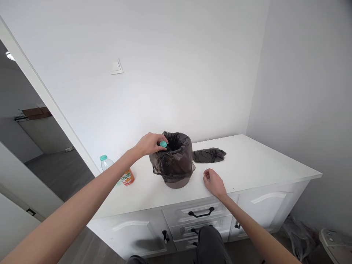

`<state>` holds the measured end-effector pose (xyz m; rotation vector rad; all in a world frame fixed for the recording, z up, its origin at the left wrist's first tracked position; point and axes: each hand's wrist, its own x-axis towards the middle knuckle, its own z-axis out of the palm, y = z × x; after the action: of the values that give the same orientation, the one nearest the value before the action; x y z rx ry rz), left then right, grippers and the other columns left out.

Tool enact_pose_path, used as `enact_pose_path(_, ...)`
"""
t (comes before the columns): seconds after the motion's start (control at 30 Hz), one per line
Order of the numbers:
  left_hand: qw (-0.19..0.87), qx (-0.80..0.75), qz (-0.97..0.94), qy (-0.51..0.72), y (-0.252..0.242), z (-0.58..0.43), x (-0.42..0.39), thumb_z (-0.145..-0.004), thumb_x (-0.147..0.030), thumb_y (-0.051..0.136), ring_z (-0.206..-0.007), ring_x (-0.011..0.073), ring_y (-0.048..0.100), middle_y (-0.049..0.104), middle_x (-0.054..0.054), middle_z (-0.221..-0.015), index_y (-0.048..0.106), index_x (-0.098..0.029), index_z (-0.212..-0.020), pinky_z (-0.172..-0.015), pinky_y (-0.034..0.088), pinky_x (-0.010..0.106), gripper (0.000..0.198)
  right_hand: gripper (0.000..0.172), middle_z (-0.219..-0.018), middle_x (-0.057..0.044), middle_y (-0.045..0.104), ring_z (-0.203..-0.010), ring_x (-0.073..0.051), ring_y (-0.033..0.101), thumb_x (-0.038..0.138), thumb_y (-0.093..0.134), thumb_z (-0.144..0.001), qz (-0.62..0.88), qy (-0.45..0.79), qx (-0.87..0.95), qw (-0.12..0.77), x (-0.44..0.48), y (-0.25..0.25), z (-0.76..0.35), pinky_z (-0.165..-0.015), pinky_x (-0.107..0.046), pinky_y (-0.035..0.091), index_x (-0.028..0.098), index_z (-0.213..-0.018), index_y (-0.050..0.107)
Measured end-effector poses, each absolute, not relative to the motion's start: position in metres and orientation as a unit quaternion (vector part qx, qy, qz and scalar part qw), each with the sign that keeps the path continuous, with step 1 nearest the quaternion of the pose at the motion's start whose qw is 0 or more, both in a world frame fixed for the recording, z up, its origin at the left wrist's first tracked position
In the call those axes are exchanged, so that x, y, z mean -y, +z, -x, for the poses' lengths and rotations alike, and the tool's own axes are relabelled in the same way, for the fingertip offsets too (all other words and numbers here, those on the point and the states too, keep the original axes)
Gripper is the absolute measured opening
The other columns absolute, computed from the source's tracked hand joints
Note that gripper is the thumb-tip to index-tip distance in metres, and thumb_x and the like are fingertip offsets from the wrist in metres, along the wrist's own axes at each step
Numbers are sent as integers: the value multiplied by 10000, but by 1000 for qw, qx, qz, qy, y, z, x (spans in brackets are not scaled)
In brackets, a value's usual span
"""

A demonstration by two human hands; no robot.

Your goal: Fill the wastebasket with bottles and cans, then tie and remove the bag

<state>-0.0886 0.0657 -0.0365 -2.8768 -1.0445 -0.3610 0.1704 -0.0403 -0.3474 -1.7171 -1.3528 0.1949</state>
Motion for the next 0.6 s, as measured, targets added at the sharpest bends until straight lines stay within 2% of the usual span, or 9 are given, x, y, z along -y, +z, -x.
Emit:
enact_pose_path(0.1, 12, 322, 942, -89, -37, 87, -63, -859, -586, 659, -819, 215, 715, 807, 7, -973, 815, -304, -1011, -743, 525, 305, 356, 101, -981, -51, 680, -863, -218, 647, 230, 463, -883, 697, 78, 549, 455, 42, -348, -170, -733, -327, 461, 242, -949, 539)
enact_pose_path(0.17, 21, 308, 943, -126, -38, 94, -61, -948, -619, 534, -954, 242, 716, 799, 33, -1075, 821, -293, -960, -829, 539, 337, 434, 101, -984, -52, 681, -862, -217, 654, 238, 459, -885, 696, 78, 550, 455, 43, -348, -170, -733, -327, 463, 244, -947, 539)
enact_pose_path(0.23, 69, 310, 925, -206, -40, 112, -62, -998, -602, 457, -1164, 287, 663, 761, 73, -1209, 810, -271, -953, -988, 514, 412, 486, 102, -990, -53, 680, -866, -216, 659, 250, 450, -897, 695, 77, 552, 455, 43, -348, -169, -742, -330, 465, 244, -949, 537)
enact_pose_path(0.3, 132, 339, 888, -280, -44, 139, -68, -1004, -556, 463, -1301, 318, 577, 713, 113, -1292, 784, -247, -1003, -1120, 434, 497, 446, 107, -996, -54, 679, -870, -215, 660, 259, 442, -907, 694, 76, 554, 454, 44, -349, -169, -753, -334, 466, 241, -957, 535)
enact_pose_path(0.37, 182, 393, 842, -320, -51, 175, -75, -989, -513, 490, -1381, 340, 495, 663, 145, -1348, 747, -225, -1083, -1176, 366, 554, 397, 114, -998, -55, 678, -873, -217, 657, 265, 442, -909, 694, 75, 556, 451, 45, -350, -170, -755, -337, 462, 239, -965, 538)
enact_pose_path(0.5, 217, 514, 769, -313, -69, 249, -82, -977, -509, 473, -1512, 396, 298, 501, 207, -1521, 665, -186, -1265, -1179, 328, 608, 474, 120, -980, -56, 675, -887, -227, 645, 274, 450, -899, 697, 75, 559, 443, 47, -351, -170, -761, -342, 455, 238, -963, 544)
enact_pose_path(0.6, 193, 590, 728, -291, -81, 291, -83, -974, -546, 451, -1507, 429, 304, 462, 241, -1554, 607, -166, -1377, -1157, 338, 636, 575, 124, -972, -54, 675, -887, -227, 644, 279, 454, -890, 697, 76, 562, 439, 48, -353, -170, -766, -345, 455, 237, -961, 546)
